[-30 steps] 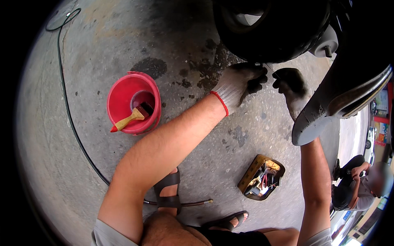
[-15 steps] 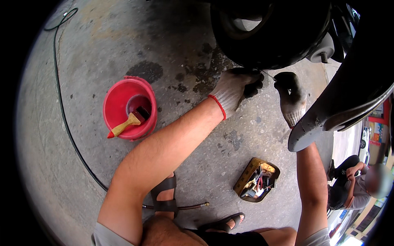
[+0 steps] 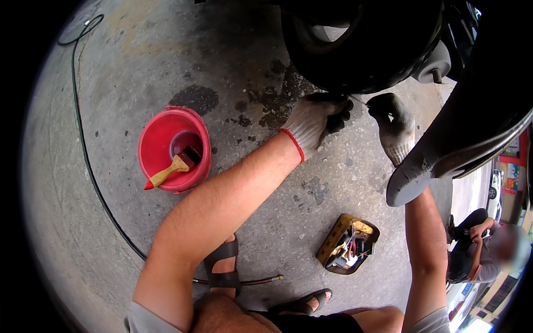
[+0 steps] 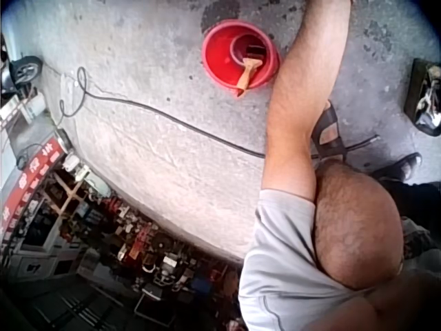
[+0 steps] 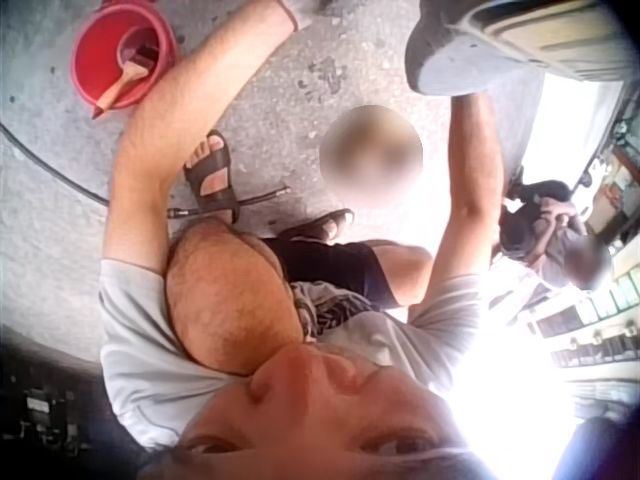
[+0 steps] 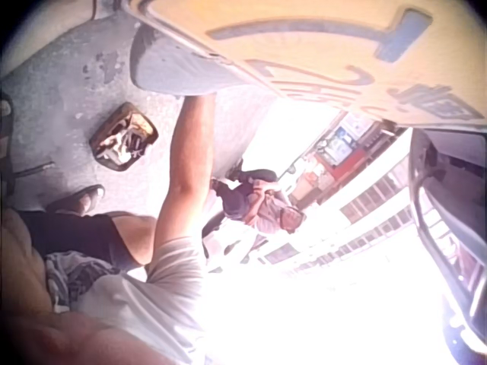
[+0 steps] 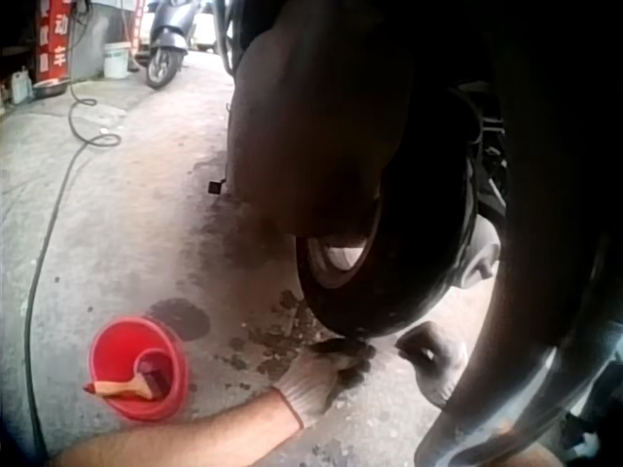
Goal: The person prepares a patch by cutting it with pliers, then applies it to the scooter tire using a brush and a hammer. They work on the rear tire area, handling tools and materials from a nearby container.
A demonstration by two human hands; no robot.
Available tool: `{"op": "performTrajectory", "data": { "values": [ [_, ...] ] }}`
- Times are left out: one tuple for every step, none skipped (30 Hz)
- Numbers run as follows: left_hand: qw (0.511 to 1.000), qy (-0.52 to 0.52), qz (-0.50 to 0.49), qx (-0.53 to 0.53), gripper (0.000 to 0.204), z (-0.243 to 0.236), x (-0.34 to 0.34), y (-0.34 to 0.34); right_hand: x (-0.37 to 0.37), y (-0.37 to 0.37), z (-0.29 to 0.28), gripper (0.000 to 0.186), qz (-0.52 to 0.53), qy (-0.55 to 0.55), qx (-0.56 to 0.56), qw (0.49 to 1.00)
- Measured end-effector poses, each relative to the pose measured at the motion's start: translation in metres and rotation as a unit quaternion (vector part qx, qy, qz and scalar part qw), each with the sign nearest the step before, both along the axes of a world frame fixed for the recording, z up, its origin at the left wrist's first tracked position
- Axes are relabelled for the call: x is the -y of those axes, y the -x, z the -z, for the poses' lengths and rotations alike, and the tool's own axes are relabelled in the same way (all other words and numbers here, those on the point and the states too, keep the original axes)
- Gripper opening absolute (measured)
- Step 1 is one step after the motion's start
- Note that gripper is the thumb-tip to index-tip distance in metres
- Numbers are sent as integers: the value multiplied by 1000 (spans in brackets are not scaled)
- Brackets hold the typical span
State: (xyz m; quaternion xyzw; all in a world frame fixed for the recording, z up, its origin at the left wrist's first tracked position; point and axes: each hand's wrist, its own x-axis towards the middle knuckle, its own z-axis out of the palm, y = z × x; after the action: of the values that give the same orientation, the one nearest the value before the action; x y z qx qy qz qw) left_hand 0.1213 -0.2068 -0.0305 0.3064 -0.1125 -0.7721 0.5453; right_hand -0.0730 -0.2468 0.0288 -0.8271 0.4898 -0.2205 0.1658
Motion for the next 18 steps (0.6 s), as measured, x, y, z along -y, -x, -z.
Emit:
{"op": "performTrajectory", "data": {
  "values": [
    [1000, 5, 1, -5, 19, 2, 0, 0, 0, -1, 1, 11, 4, 0, 0, 1000],
    [1000, 10, 2, -10, 19, 4, 1, -1, 0, -1, 2, 11, 8, -1, 1, 1000],
    [1000, 15, 4, -17, 19, 4, 2, -1, 0, -1, 2, 11, 12, -1, -1, 1000],
    [1000, 12, -2, -25, 17, 3, 2, 0, 0, -2, 2, 10, 5, 7, 4, 1000],
    [999, 9, -7, -32, 16, 3, 1, 0, 0, -2, 3, 10, -3, 15, 8, 1000],
    [999, 8, -13, -41, 14, 2, 2, 2, 1, -3, 1, 10, -10, 23, 11, 1000],
    [999, 11, -4, -40, 15, 2, 3, 2, 1, -6, 1, 10, -4, 25, 18, 1000],
    [999, 15, 5, -39, 16, 2, 3, 1, -1, -10, 2, 9, 2, 26, 25, 999],
    [999, 18, 13, -37, 17, 3, 2, -1, -2, -14, 3, 9, 7, 27, 34, 999],
    [999, 20, 14, -39, 17, 4, 1, -3, -2, -15, 3, 8, 5, 25, 27, 999],
    [999, 22, 14, -41, 16, 5, 1, -5, -1, -15, 4, 8, 4, 22, 21, 1000],
    [999, 26, 14, -46, 16, 5, 1, -6, 0, -14, 3, 8, 2, 21, 12, 1000],
    [998, 23, 20, -46, 16, 4, 2, -5, 1, -8, 2, 8, 4, 18, 13, 1000],
    [998, 20, 26, -45, 16, 4, 4, -3, 1, -3, 1, 9, 5, 15, 15, 1000],
    [998, 16, 32, -43, 16, 5, 5, -3, 0, -4, 0, 11, 1, 24, 12, 1000],
    [998, 22, 33, -41, 15, 7, 6, -3, 0, -8, 1, 9, 1, 25, 33, 999],
    [998, 28, 34, -39, 15, 9, 7, -4, -1, -14, 5, 9, 14, 47, 25, 998],
    [998, 33, 35, -36, 15, 11, 8, -4, -3, -21, 9, 9, 27, 68, 17, 997]
  ]
}}
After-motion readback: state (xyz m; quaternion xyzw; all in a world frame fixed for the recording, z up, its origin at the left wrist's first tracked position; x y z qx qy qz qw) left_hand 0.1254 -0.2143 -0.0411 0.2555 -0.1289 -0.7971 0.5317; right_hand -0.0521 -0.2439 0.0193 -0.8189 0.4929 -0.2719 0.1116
